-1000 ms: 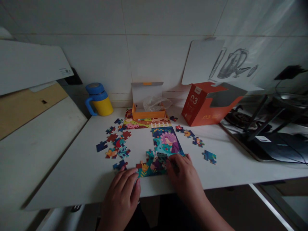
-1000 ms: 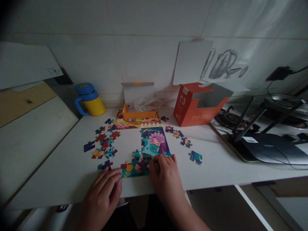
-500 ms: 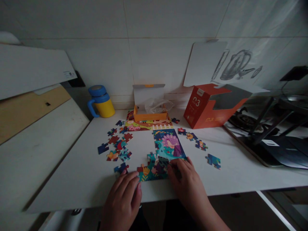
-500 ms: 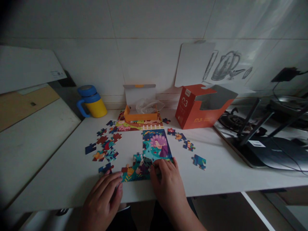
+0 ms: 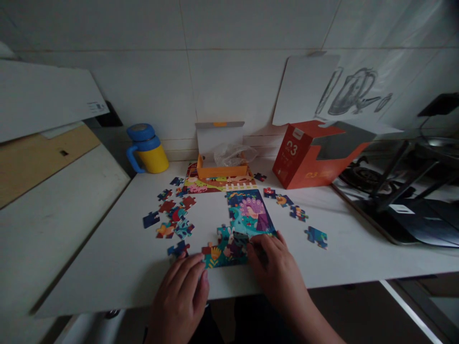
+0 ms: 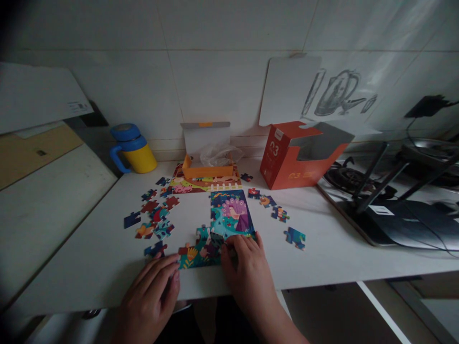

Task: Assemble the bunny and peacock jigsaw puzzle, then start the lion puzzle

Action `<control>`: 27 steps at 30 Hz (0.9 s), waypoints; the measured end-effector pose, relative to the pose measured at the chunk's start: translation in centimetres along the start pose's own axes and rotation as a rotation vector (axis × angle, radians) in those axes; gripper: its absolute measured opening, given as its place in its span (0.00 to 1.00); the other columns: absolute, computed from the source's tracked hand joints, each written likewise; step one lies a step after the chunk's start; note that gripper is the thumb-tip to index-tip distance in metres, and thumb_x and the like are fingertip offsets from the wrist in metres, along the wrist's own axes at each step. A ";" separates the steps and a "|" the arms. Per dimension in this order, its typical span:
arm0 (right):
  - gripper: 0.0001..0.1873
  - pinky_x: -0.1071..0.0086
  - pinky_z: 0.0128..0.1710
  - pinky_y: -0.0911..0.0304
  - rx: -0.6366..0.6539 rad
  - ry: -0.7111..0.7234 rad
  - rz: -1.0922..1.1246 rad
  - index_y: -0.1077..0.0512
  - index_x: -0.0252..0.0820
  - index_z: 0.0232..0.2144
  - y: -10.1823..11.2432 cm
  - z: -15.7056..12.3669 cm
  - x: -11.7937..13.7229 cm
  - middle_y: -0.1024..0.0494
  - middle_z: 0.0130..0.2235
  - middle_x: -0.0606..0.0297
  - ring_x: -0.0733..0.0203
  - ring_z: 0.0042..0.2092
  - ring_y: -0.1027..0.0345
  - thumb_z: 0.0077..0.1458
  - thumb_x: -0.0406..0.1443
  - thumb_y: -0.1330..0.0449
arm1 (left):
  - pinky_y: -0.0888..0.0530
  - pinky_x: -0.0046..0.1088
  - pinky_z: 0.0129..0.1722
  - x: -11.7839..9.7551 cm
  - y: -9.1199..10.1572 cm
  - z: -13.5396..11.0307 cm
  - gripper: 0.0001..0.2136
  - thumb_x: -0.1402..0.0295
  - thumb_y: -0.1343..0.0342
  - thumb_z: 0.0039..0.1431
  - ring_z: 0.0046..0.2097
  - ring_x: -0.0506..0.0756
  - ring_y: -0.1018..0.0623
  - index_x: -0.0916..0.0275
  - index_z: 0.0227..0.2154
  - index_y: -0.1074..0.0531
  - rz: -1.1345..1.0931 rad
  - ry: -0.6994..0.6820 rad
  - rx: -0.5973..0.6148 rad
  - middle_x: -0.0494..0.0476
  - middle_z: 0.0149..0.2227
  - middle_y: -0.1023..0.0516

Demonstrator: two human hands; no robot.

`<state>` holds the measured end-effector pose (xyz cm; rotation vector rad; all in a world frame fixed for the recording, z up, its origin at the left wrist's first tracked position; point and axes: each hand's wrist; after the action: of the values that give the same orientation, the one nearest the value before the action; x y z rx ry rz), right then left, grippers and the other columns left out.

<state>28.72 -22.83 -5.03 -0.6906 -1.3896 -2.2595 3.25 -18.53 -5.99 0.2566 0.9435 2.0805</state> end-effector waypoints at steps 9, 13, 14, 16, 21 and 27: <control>0.03 0.43 0.69 0.51 0.007 0.021 -0.023 0.27 0.49 0.40 -0.1 -0.1 0.2 0.19 0.38 0.66 0.51 0.43 0.23 0.71 0.35 0.40 | 0.22 0.38 0.59 0.1 0.1 0.1 0.08 0.74 0.46 0.75 0.52 0.57 0.16 0.62 0.48 0.22 0.016 -0.011 0.003 0.58 0.50 0.14; 0.04 0.43 0.69 0.50 0.026 0.043 -0.010 0.28 0.49 0.40 0.2 -0.1 0.3 0.19 0.38 0.67 0.52 0.43 0.23 0.71 0.35 0.40 | 0.21 0.39 0.59 0.1 -0.1 -0.1 0.08 0.75 0.45 0.75 0.51 0.58 0.15 0.62 0.48 0.22 0.016 -0.009 -0.009 0.59 0.50 0.14; 0.04 0.43 0.69 0.50 0.025 0.049 -0.010 0.27 0.49 0.40 0.2 -0.1 0.3 0.19 0.38 0.67 0.52 0.43 0.23 0.71 0.34 0.41 | 0.21 0.40 0.59 0.1 -0.1 -0.2 0.08 0.75 0.45 0.74 0.51 0.58 0.15 0.62 0.48 0.21 0.019 -0.008 -0.014 0.59 0.50 0.14; 0.04 0.43 0.69 0.49 0.024 0.060 -0.016 0.27 0.48 0.40 0.3 0.0 0.4 0.19 0.37 0.68 0.52 0.42 0.23 0.71 0.34 0.41 | 0.22 0.40 0.60 0.1 -0.2 -0.3 0.08 0.75 0.44 0.74 0.52 0.58 0.16 0.62 0.48 0.21 0.024 -0.009 -0.014 0.59 0.51 0.14; 0.04 0.43 0.69 0.47 0.032 0.074 -0.025 0.26 0.48 0.40 0.3 0.1 0.3 0.18 0.38 0.67 0.52 0.43 0.22 0.69 0.33 0.40 | 0.22 0.42 0.59 0.1 -0.2 -0.6 0.07 0.76 0.44 0.74 0.53 0.60 0.16 0.63 0.47 0.22 0.021 -0.017 -0.008 0.60 0.51 0.14; 0.04 0.43 0.68 0.45 0.023 0.106 -0.006 0.26 0.48 0.42 0.3 -0.1 0.3 0.18 0.39 0.66 0.52 0.43 0.21 0.69 0.33 0.39 | 0.22 0.41 0.59 0.0 -0.1 -0.4 0.06 0.76 0.43 0.74 0.52 0.59 0.16 0.64 0.46 0.22 0.028 -0.009 -0.032 0.60 0.49 0.14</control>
<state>28.66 -23.06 -4.70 -0.5516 -1.3675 -2.2469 3.13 -18.76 -6.33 0.2628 0.9051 2.1164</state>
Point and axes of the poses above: each hand's wrist, its own z-axis towards the middle knuckle, its own y-axis out of the back of the hand, x = y × z
